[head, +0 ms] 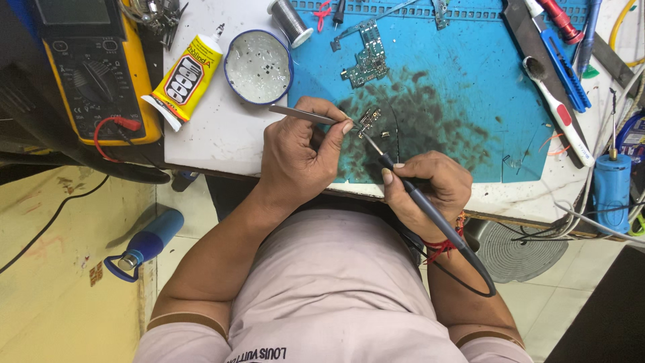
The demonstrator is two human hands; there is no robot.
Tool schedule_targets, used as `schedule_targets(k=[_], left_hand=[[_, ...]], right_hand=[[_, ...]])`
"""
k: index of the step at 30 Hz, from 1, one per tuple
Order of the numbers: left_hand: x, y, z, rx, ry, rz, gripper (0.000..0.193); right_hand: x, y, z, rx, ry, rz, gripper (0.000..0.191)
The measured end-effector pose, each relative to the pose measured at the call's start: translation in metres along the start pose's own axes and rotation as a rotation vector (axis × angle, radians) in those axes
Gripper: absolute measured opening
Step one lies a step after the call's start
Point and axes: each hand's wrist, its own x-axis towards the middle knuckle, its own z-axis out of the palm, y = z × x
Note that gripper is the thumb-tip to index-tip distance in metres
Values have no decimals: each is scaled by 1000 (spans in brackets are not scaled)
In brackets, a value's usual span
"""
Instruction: The person uses a soldering iron and tweezers to solder components onto a small circuit board. They apply solder to specific points on the board while holding it steady with tweezers, occasionally switching to a hot air gun to assist with the process.
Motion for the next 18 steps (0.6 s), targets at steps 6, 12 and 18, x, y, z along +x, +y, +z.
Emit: schedule_targets(k=[6,12,18], left_hand=[[1,0,0,-4,-9,-12,12],[-1,1,-1,-3,12,22,11],[0,0,-1,7,7,15,12]], right_hand=[[0,0,0,15,-3,-1,18],[0,-1,0,4,-2,6,18],[1,-1,0,2,-2,-7,18]])
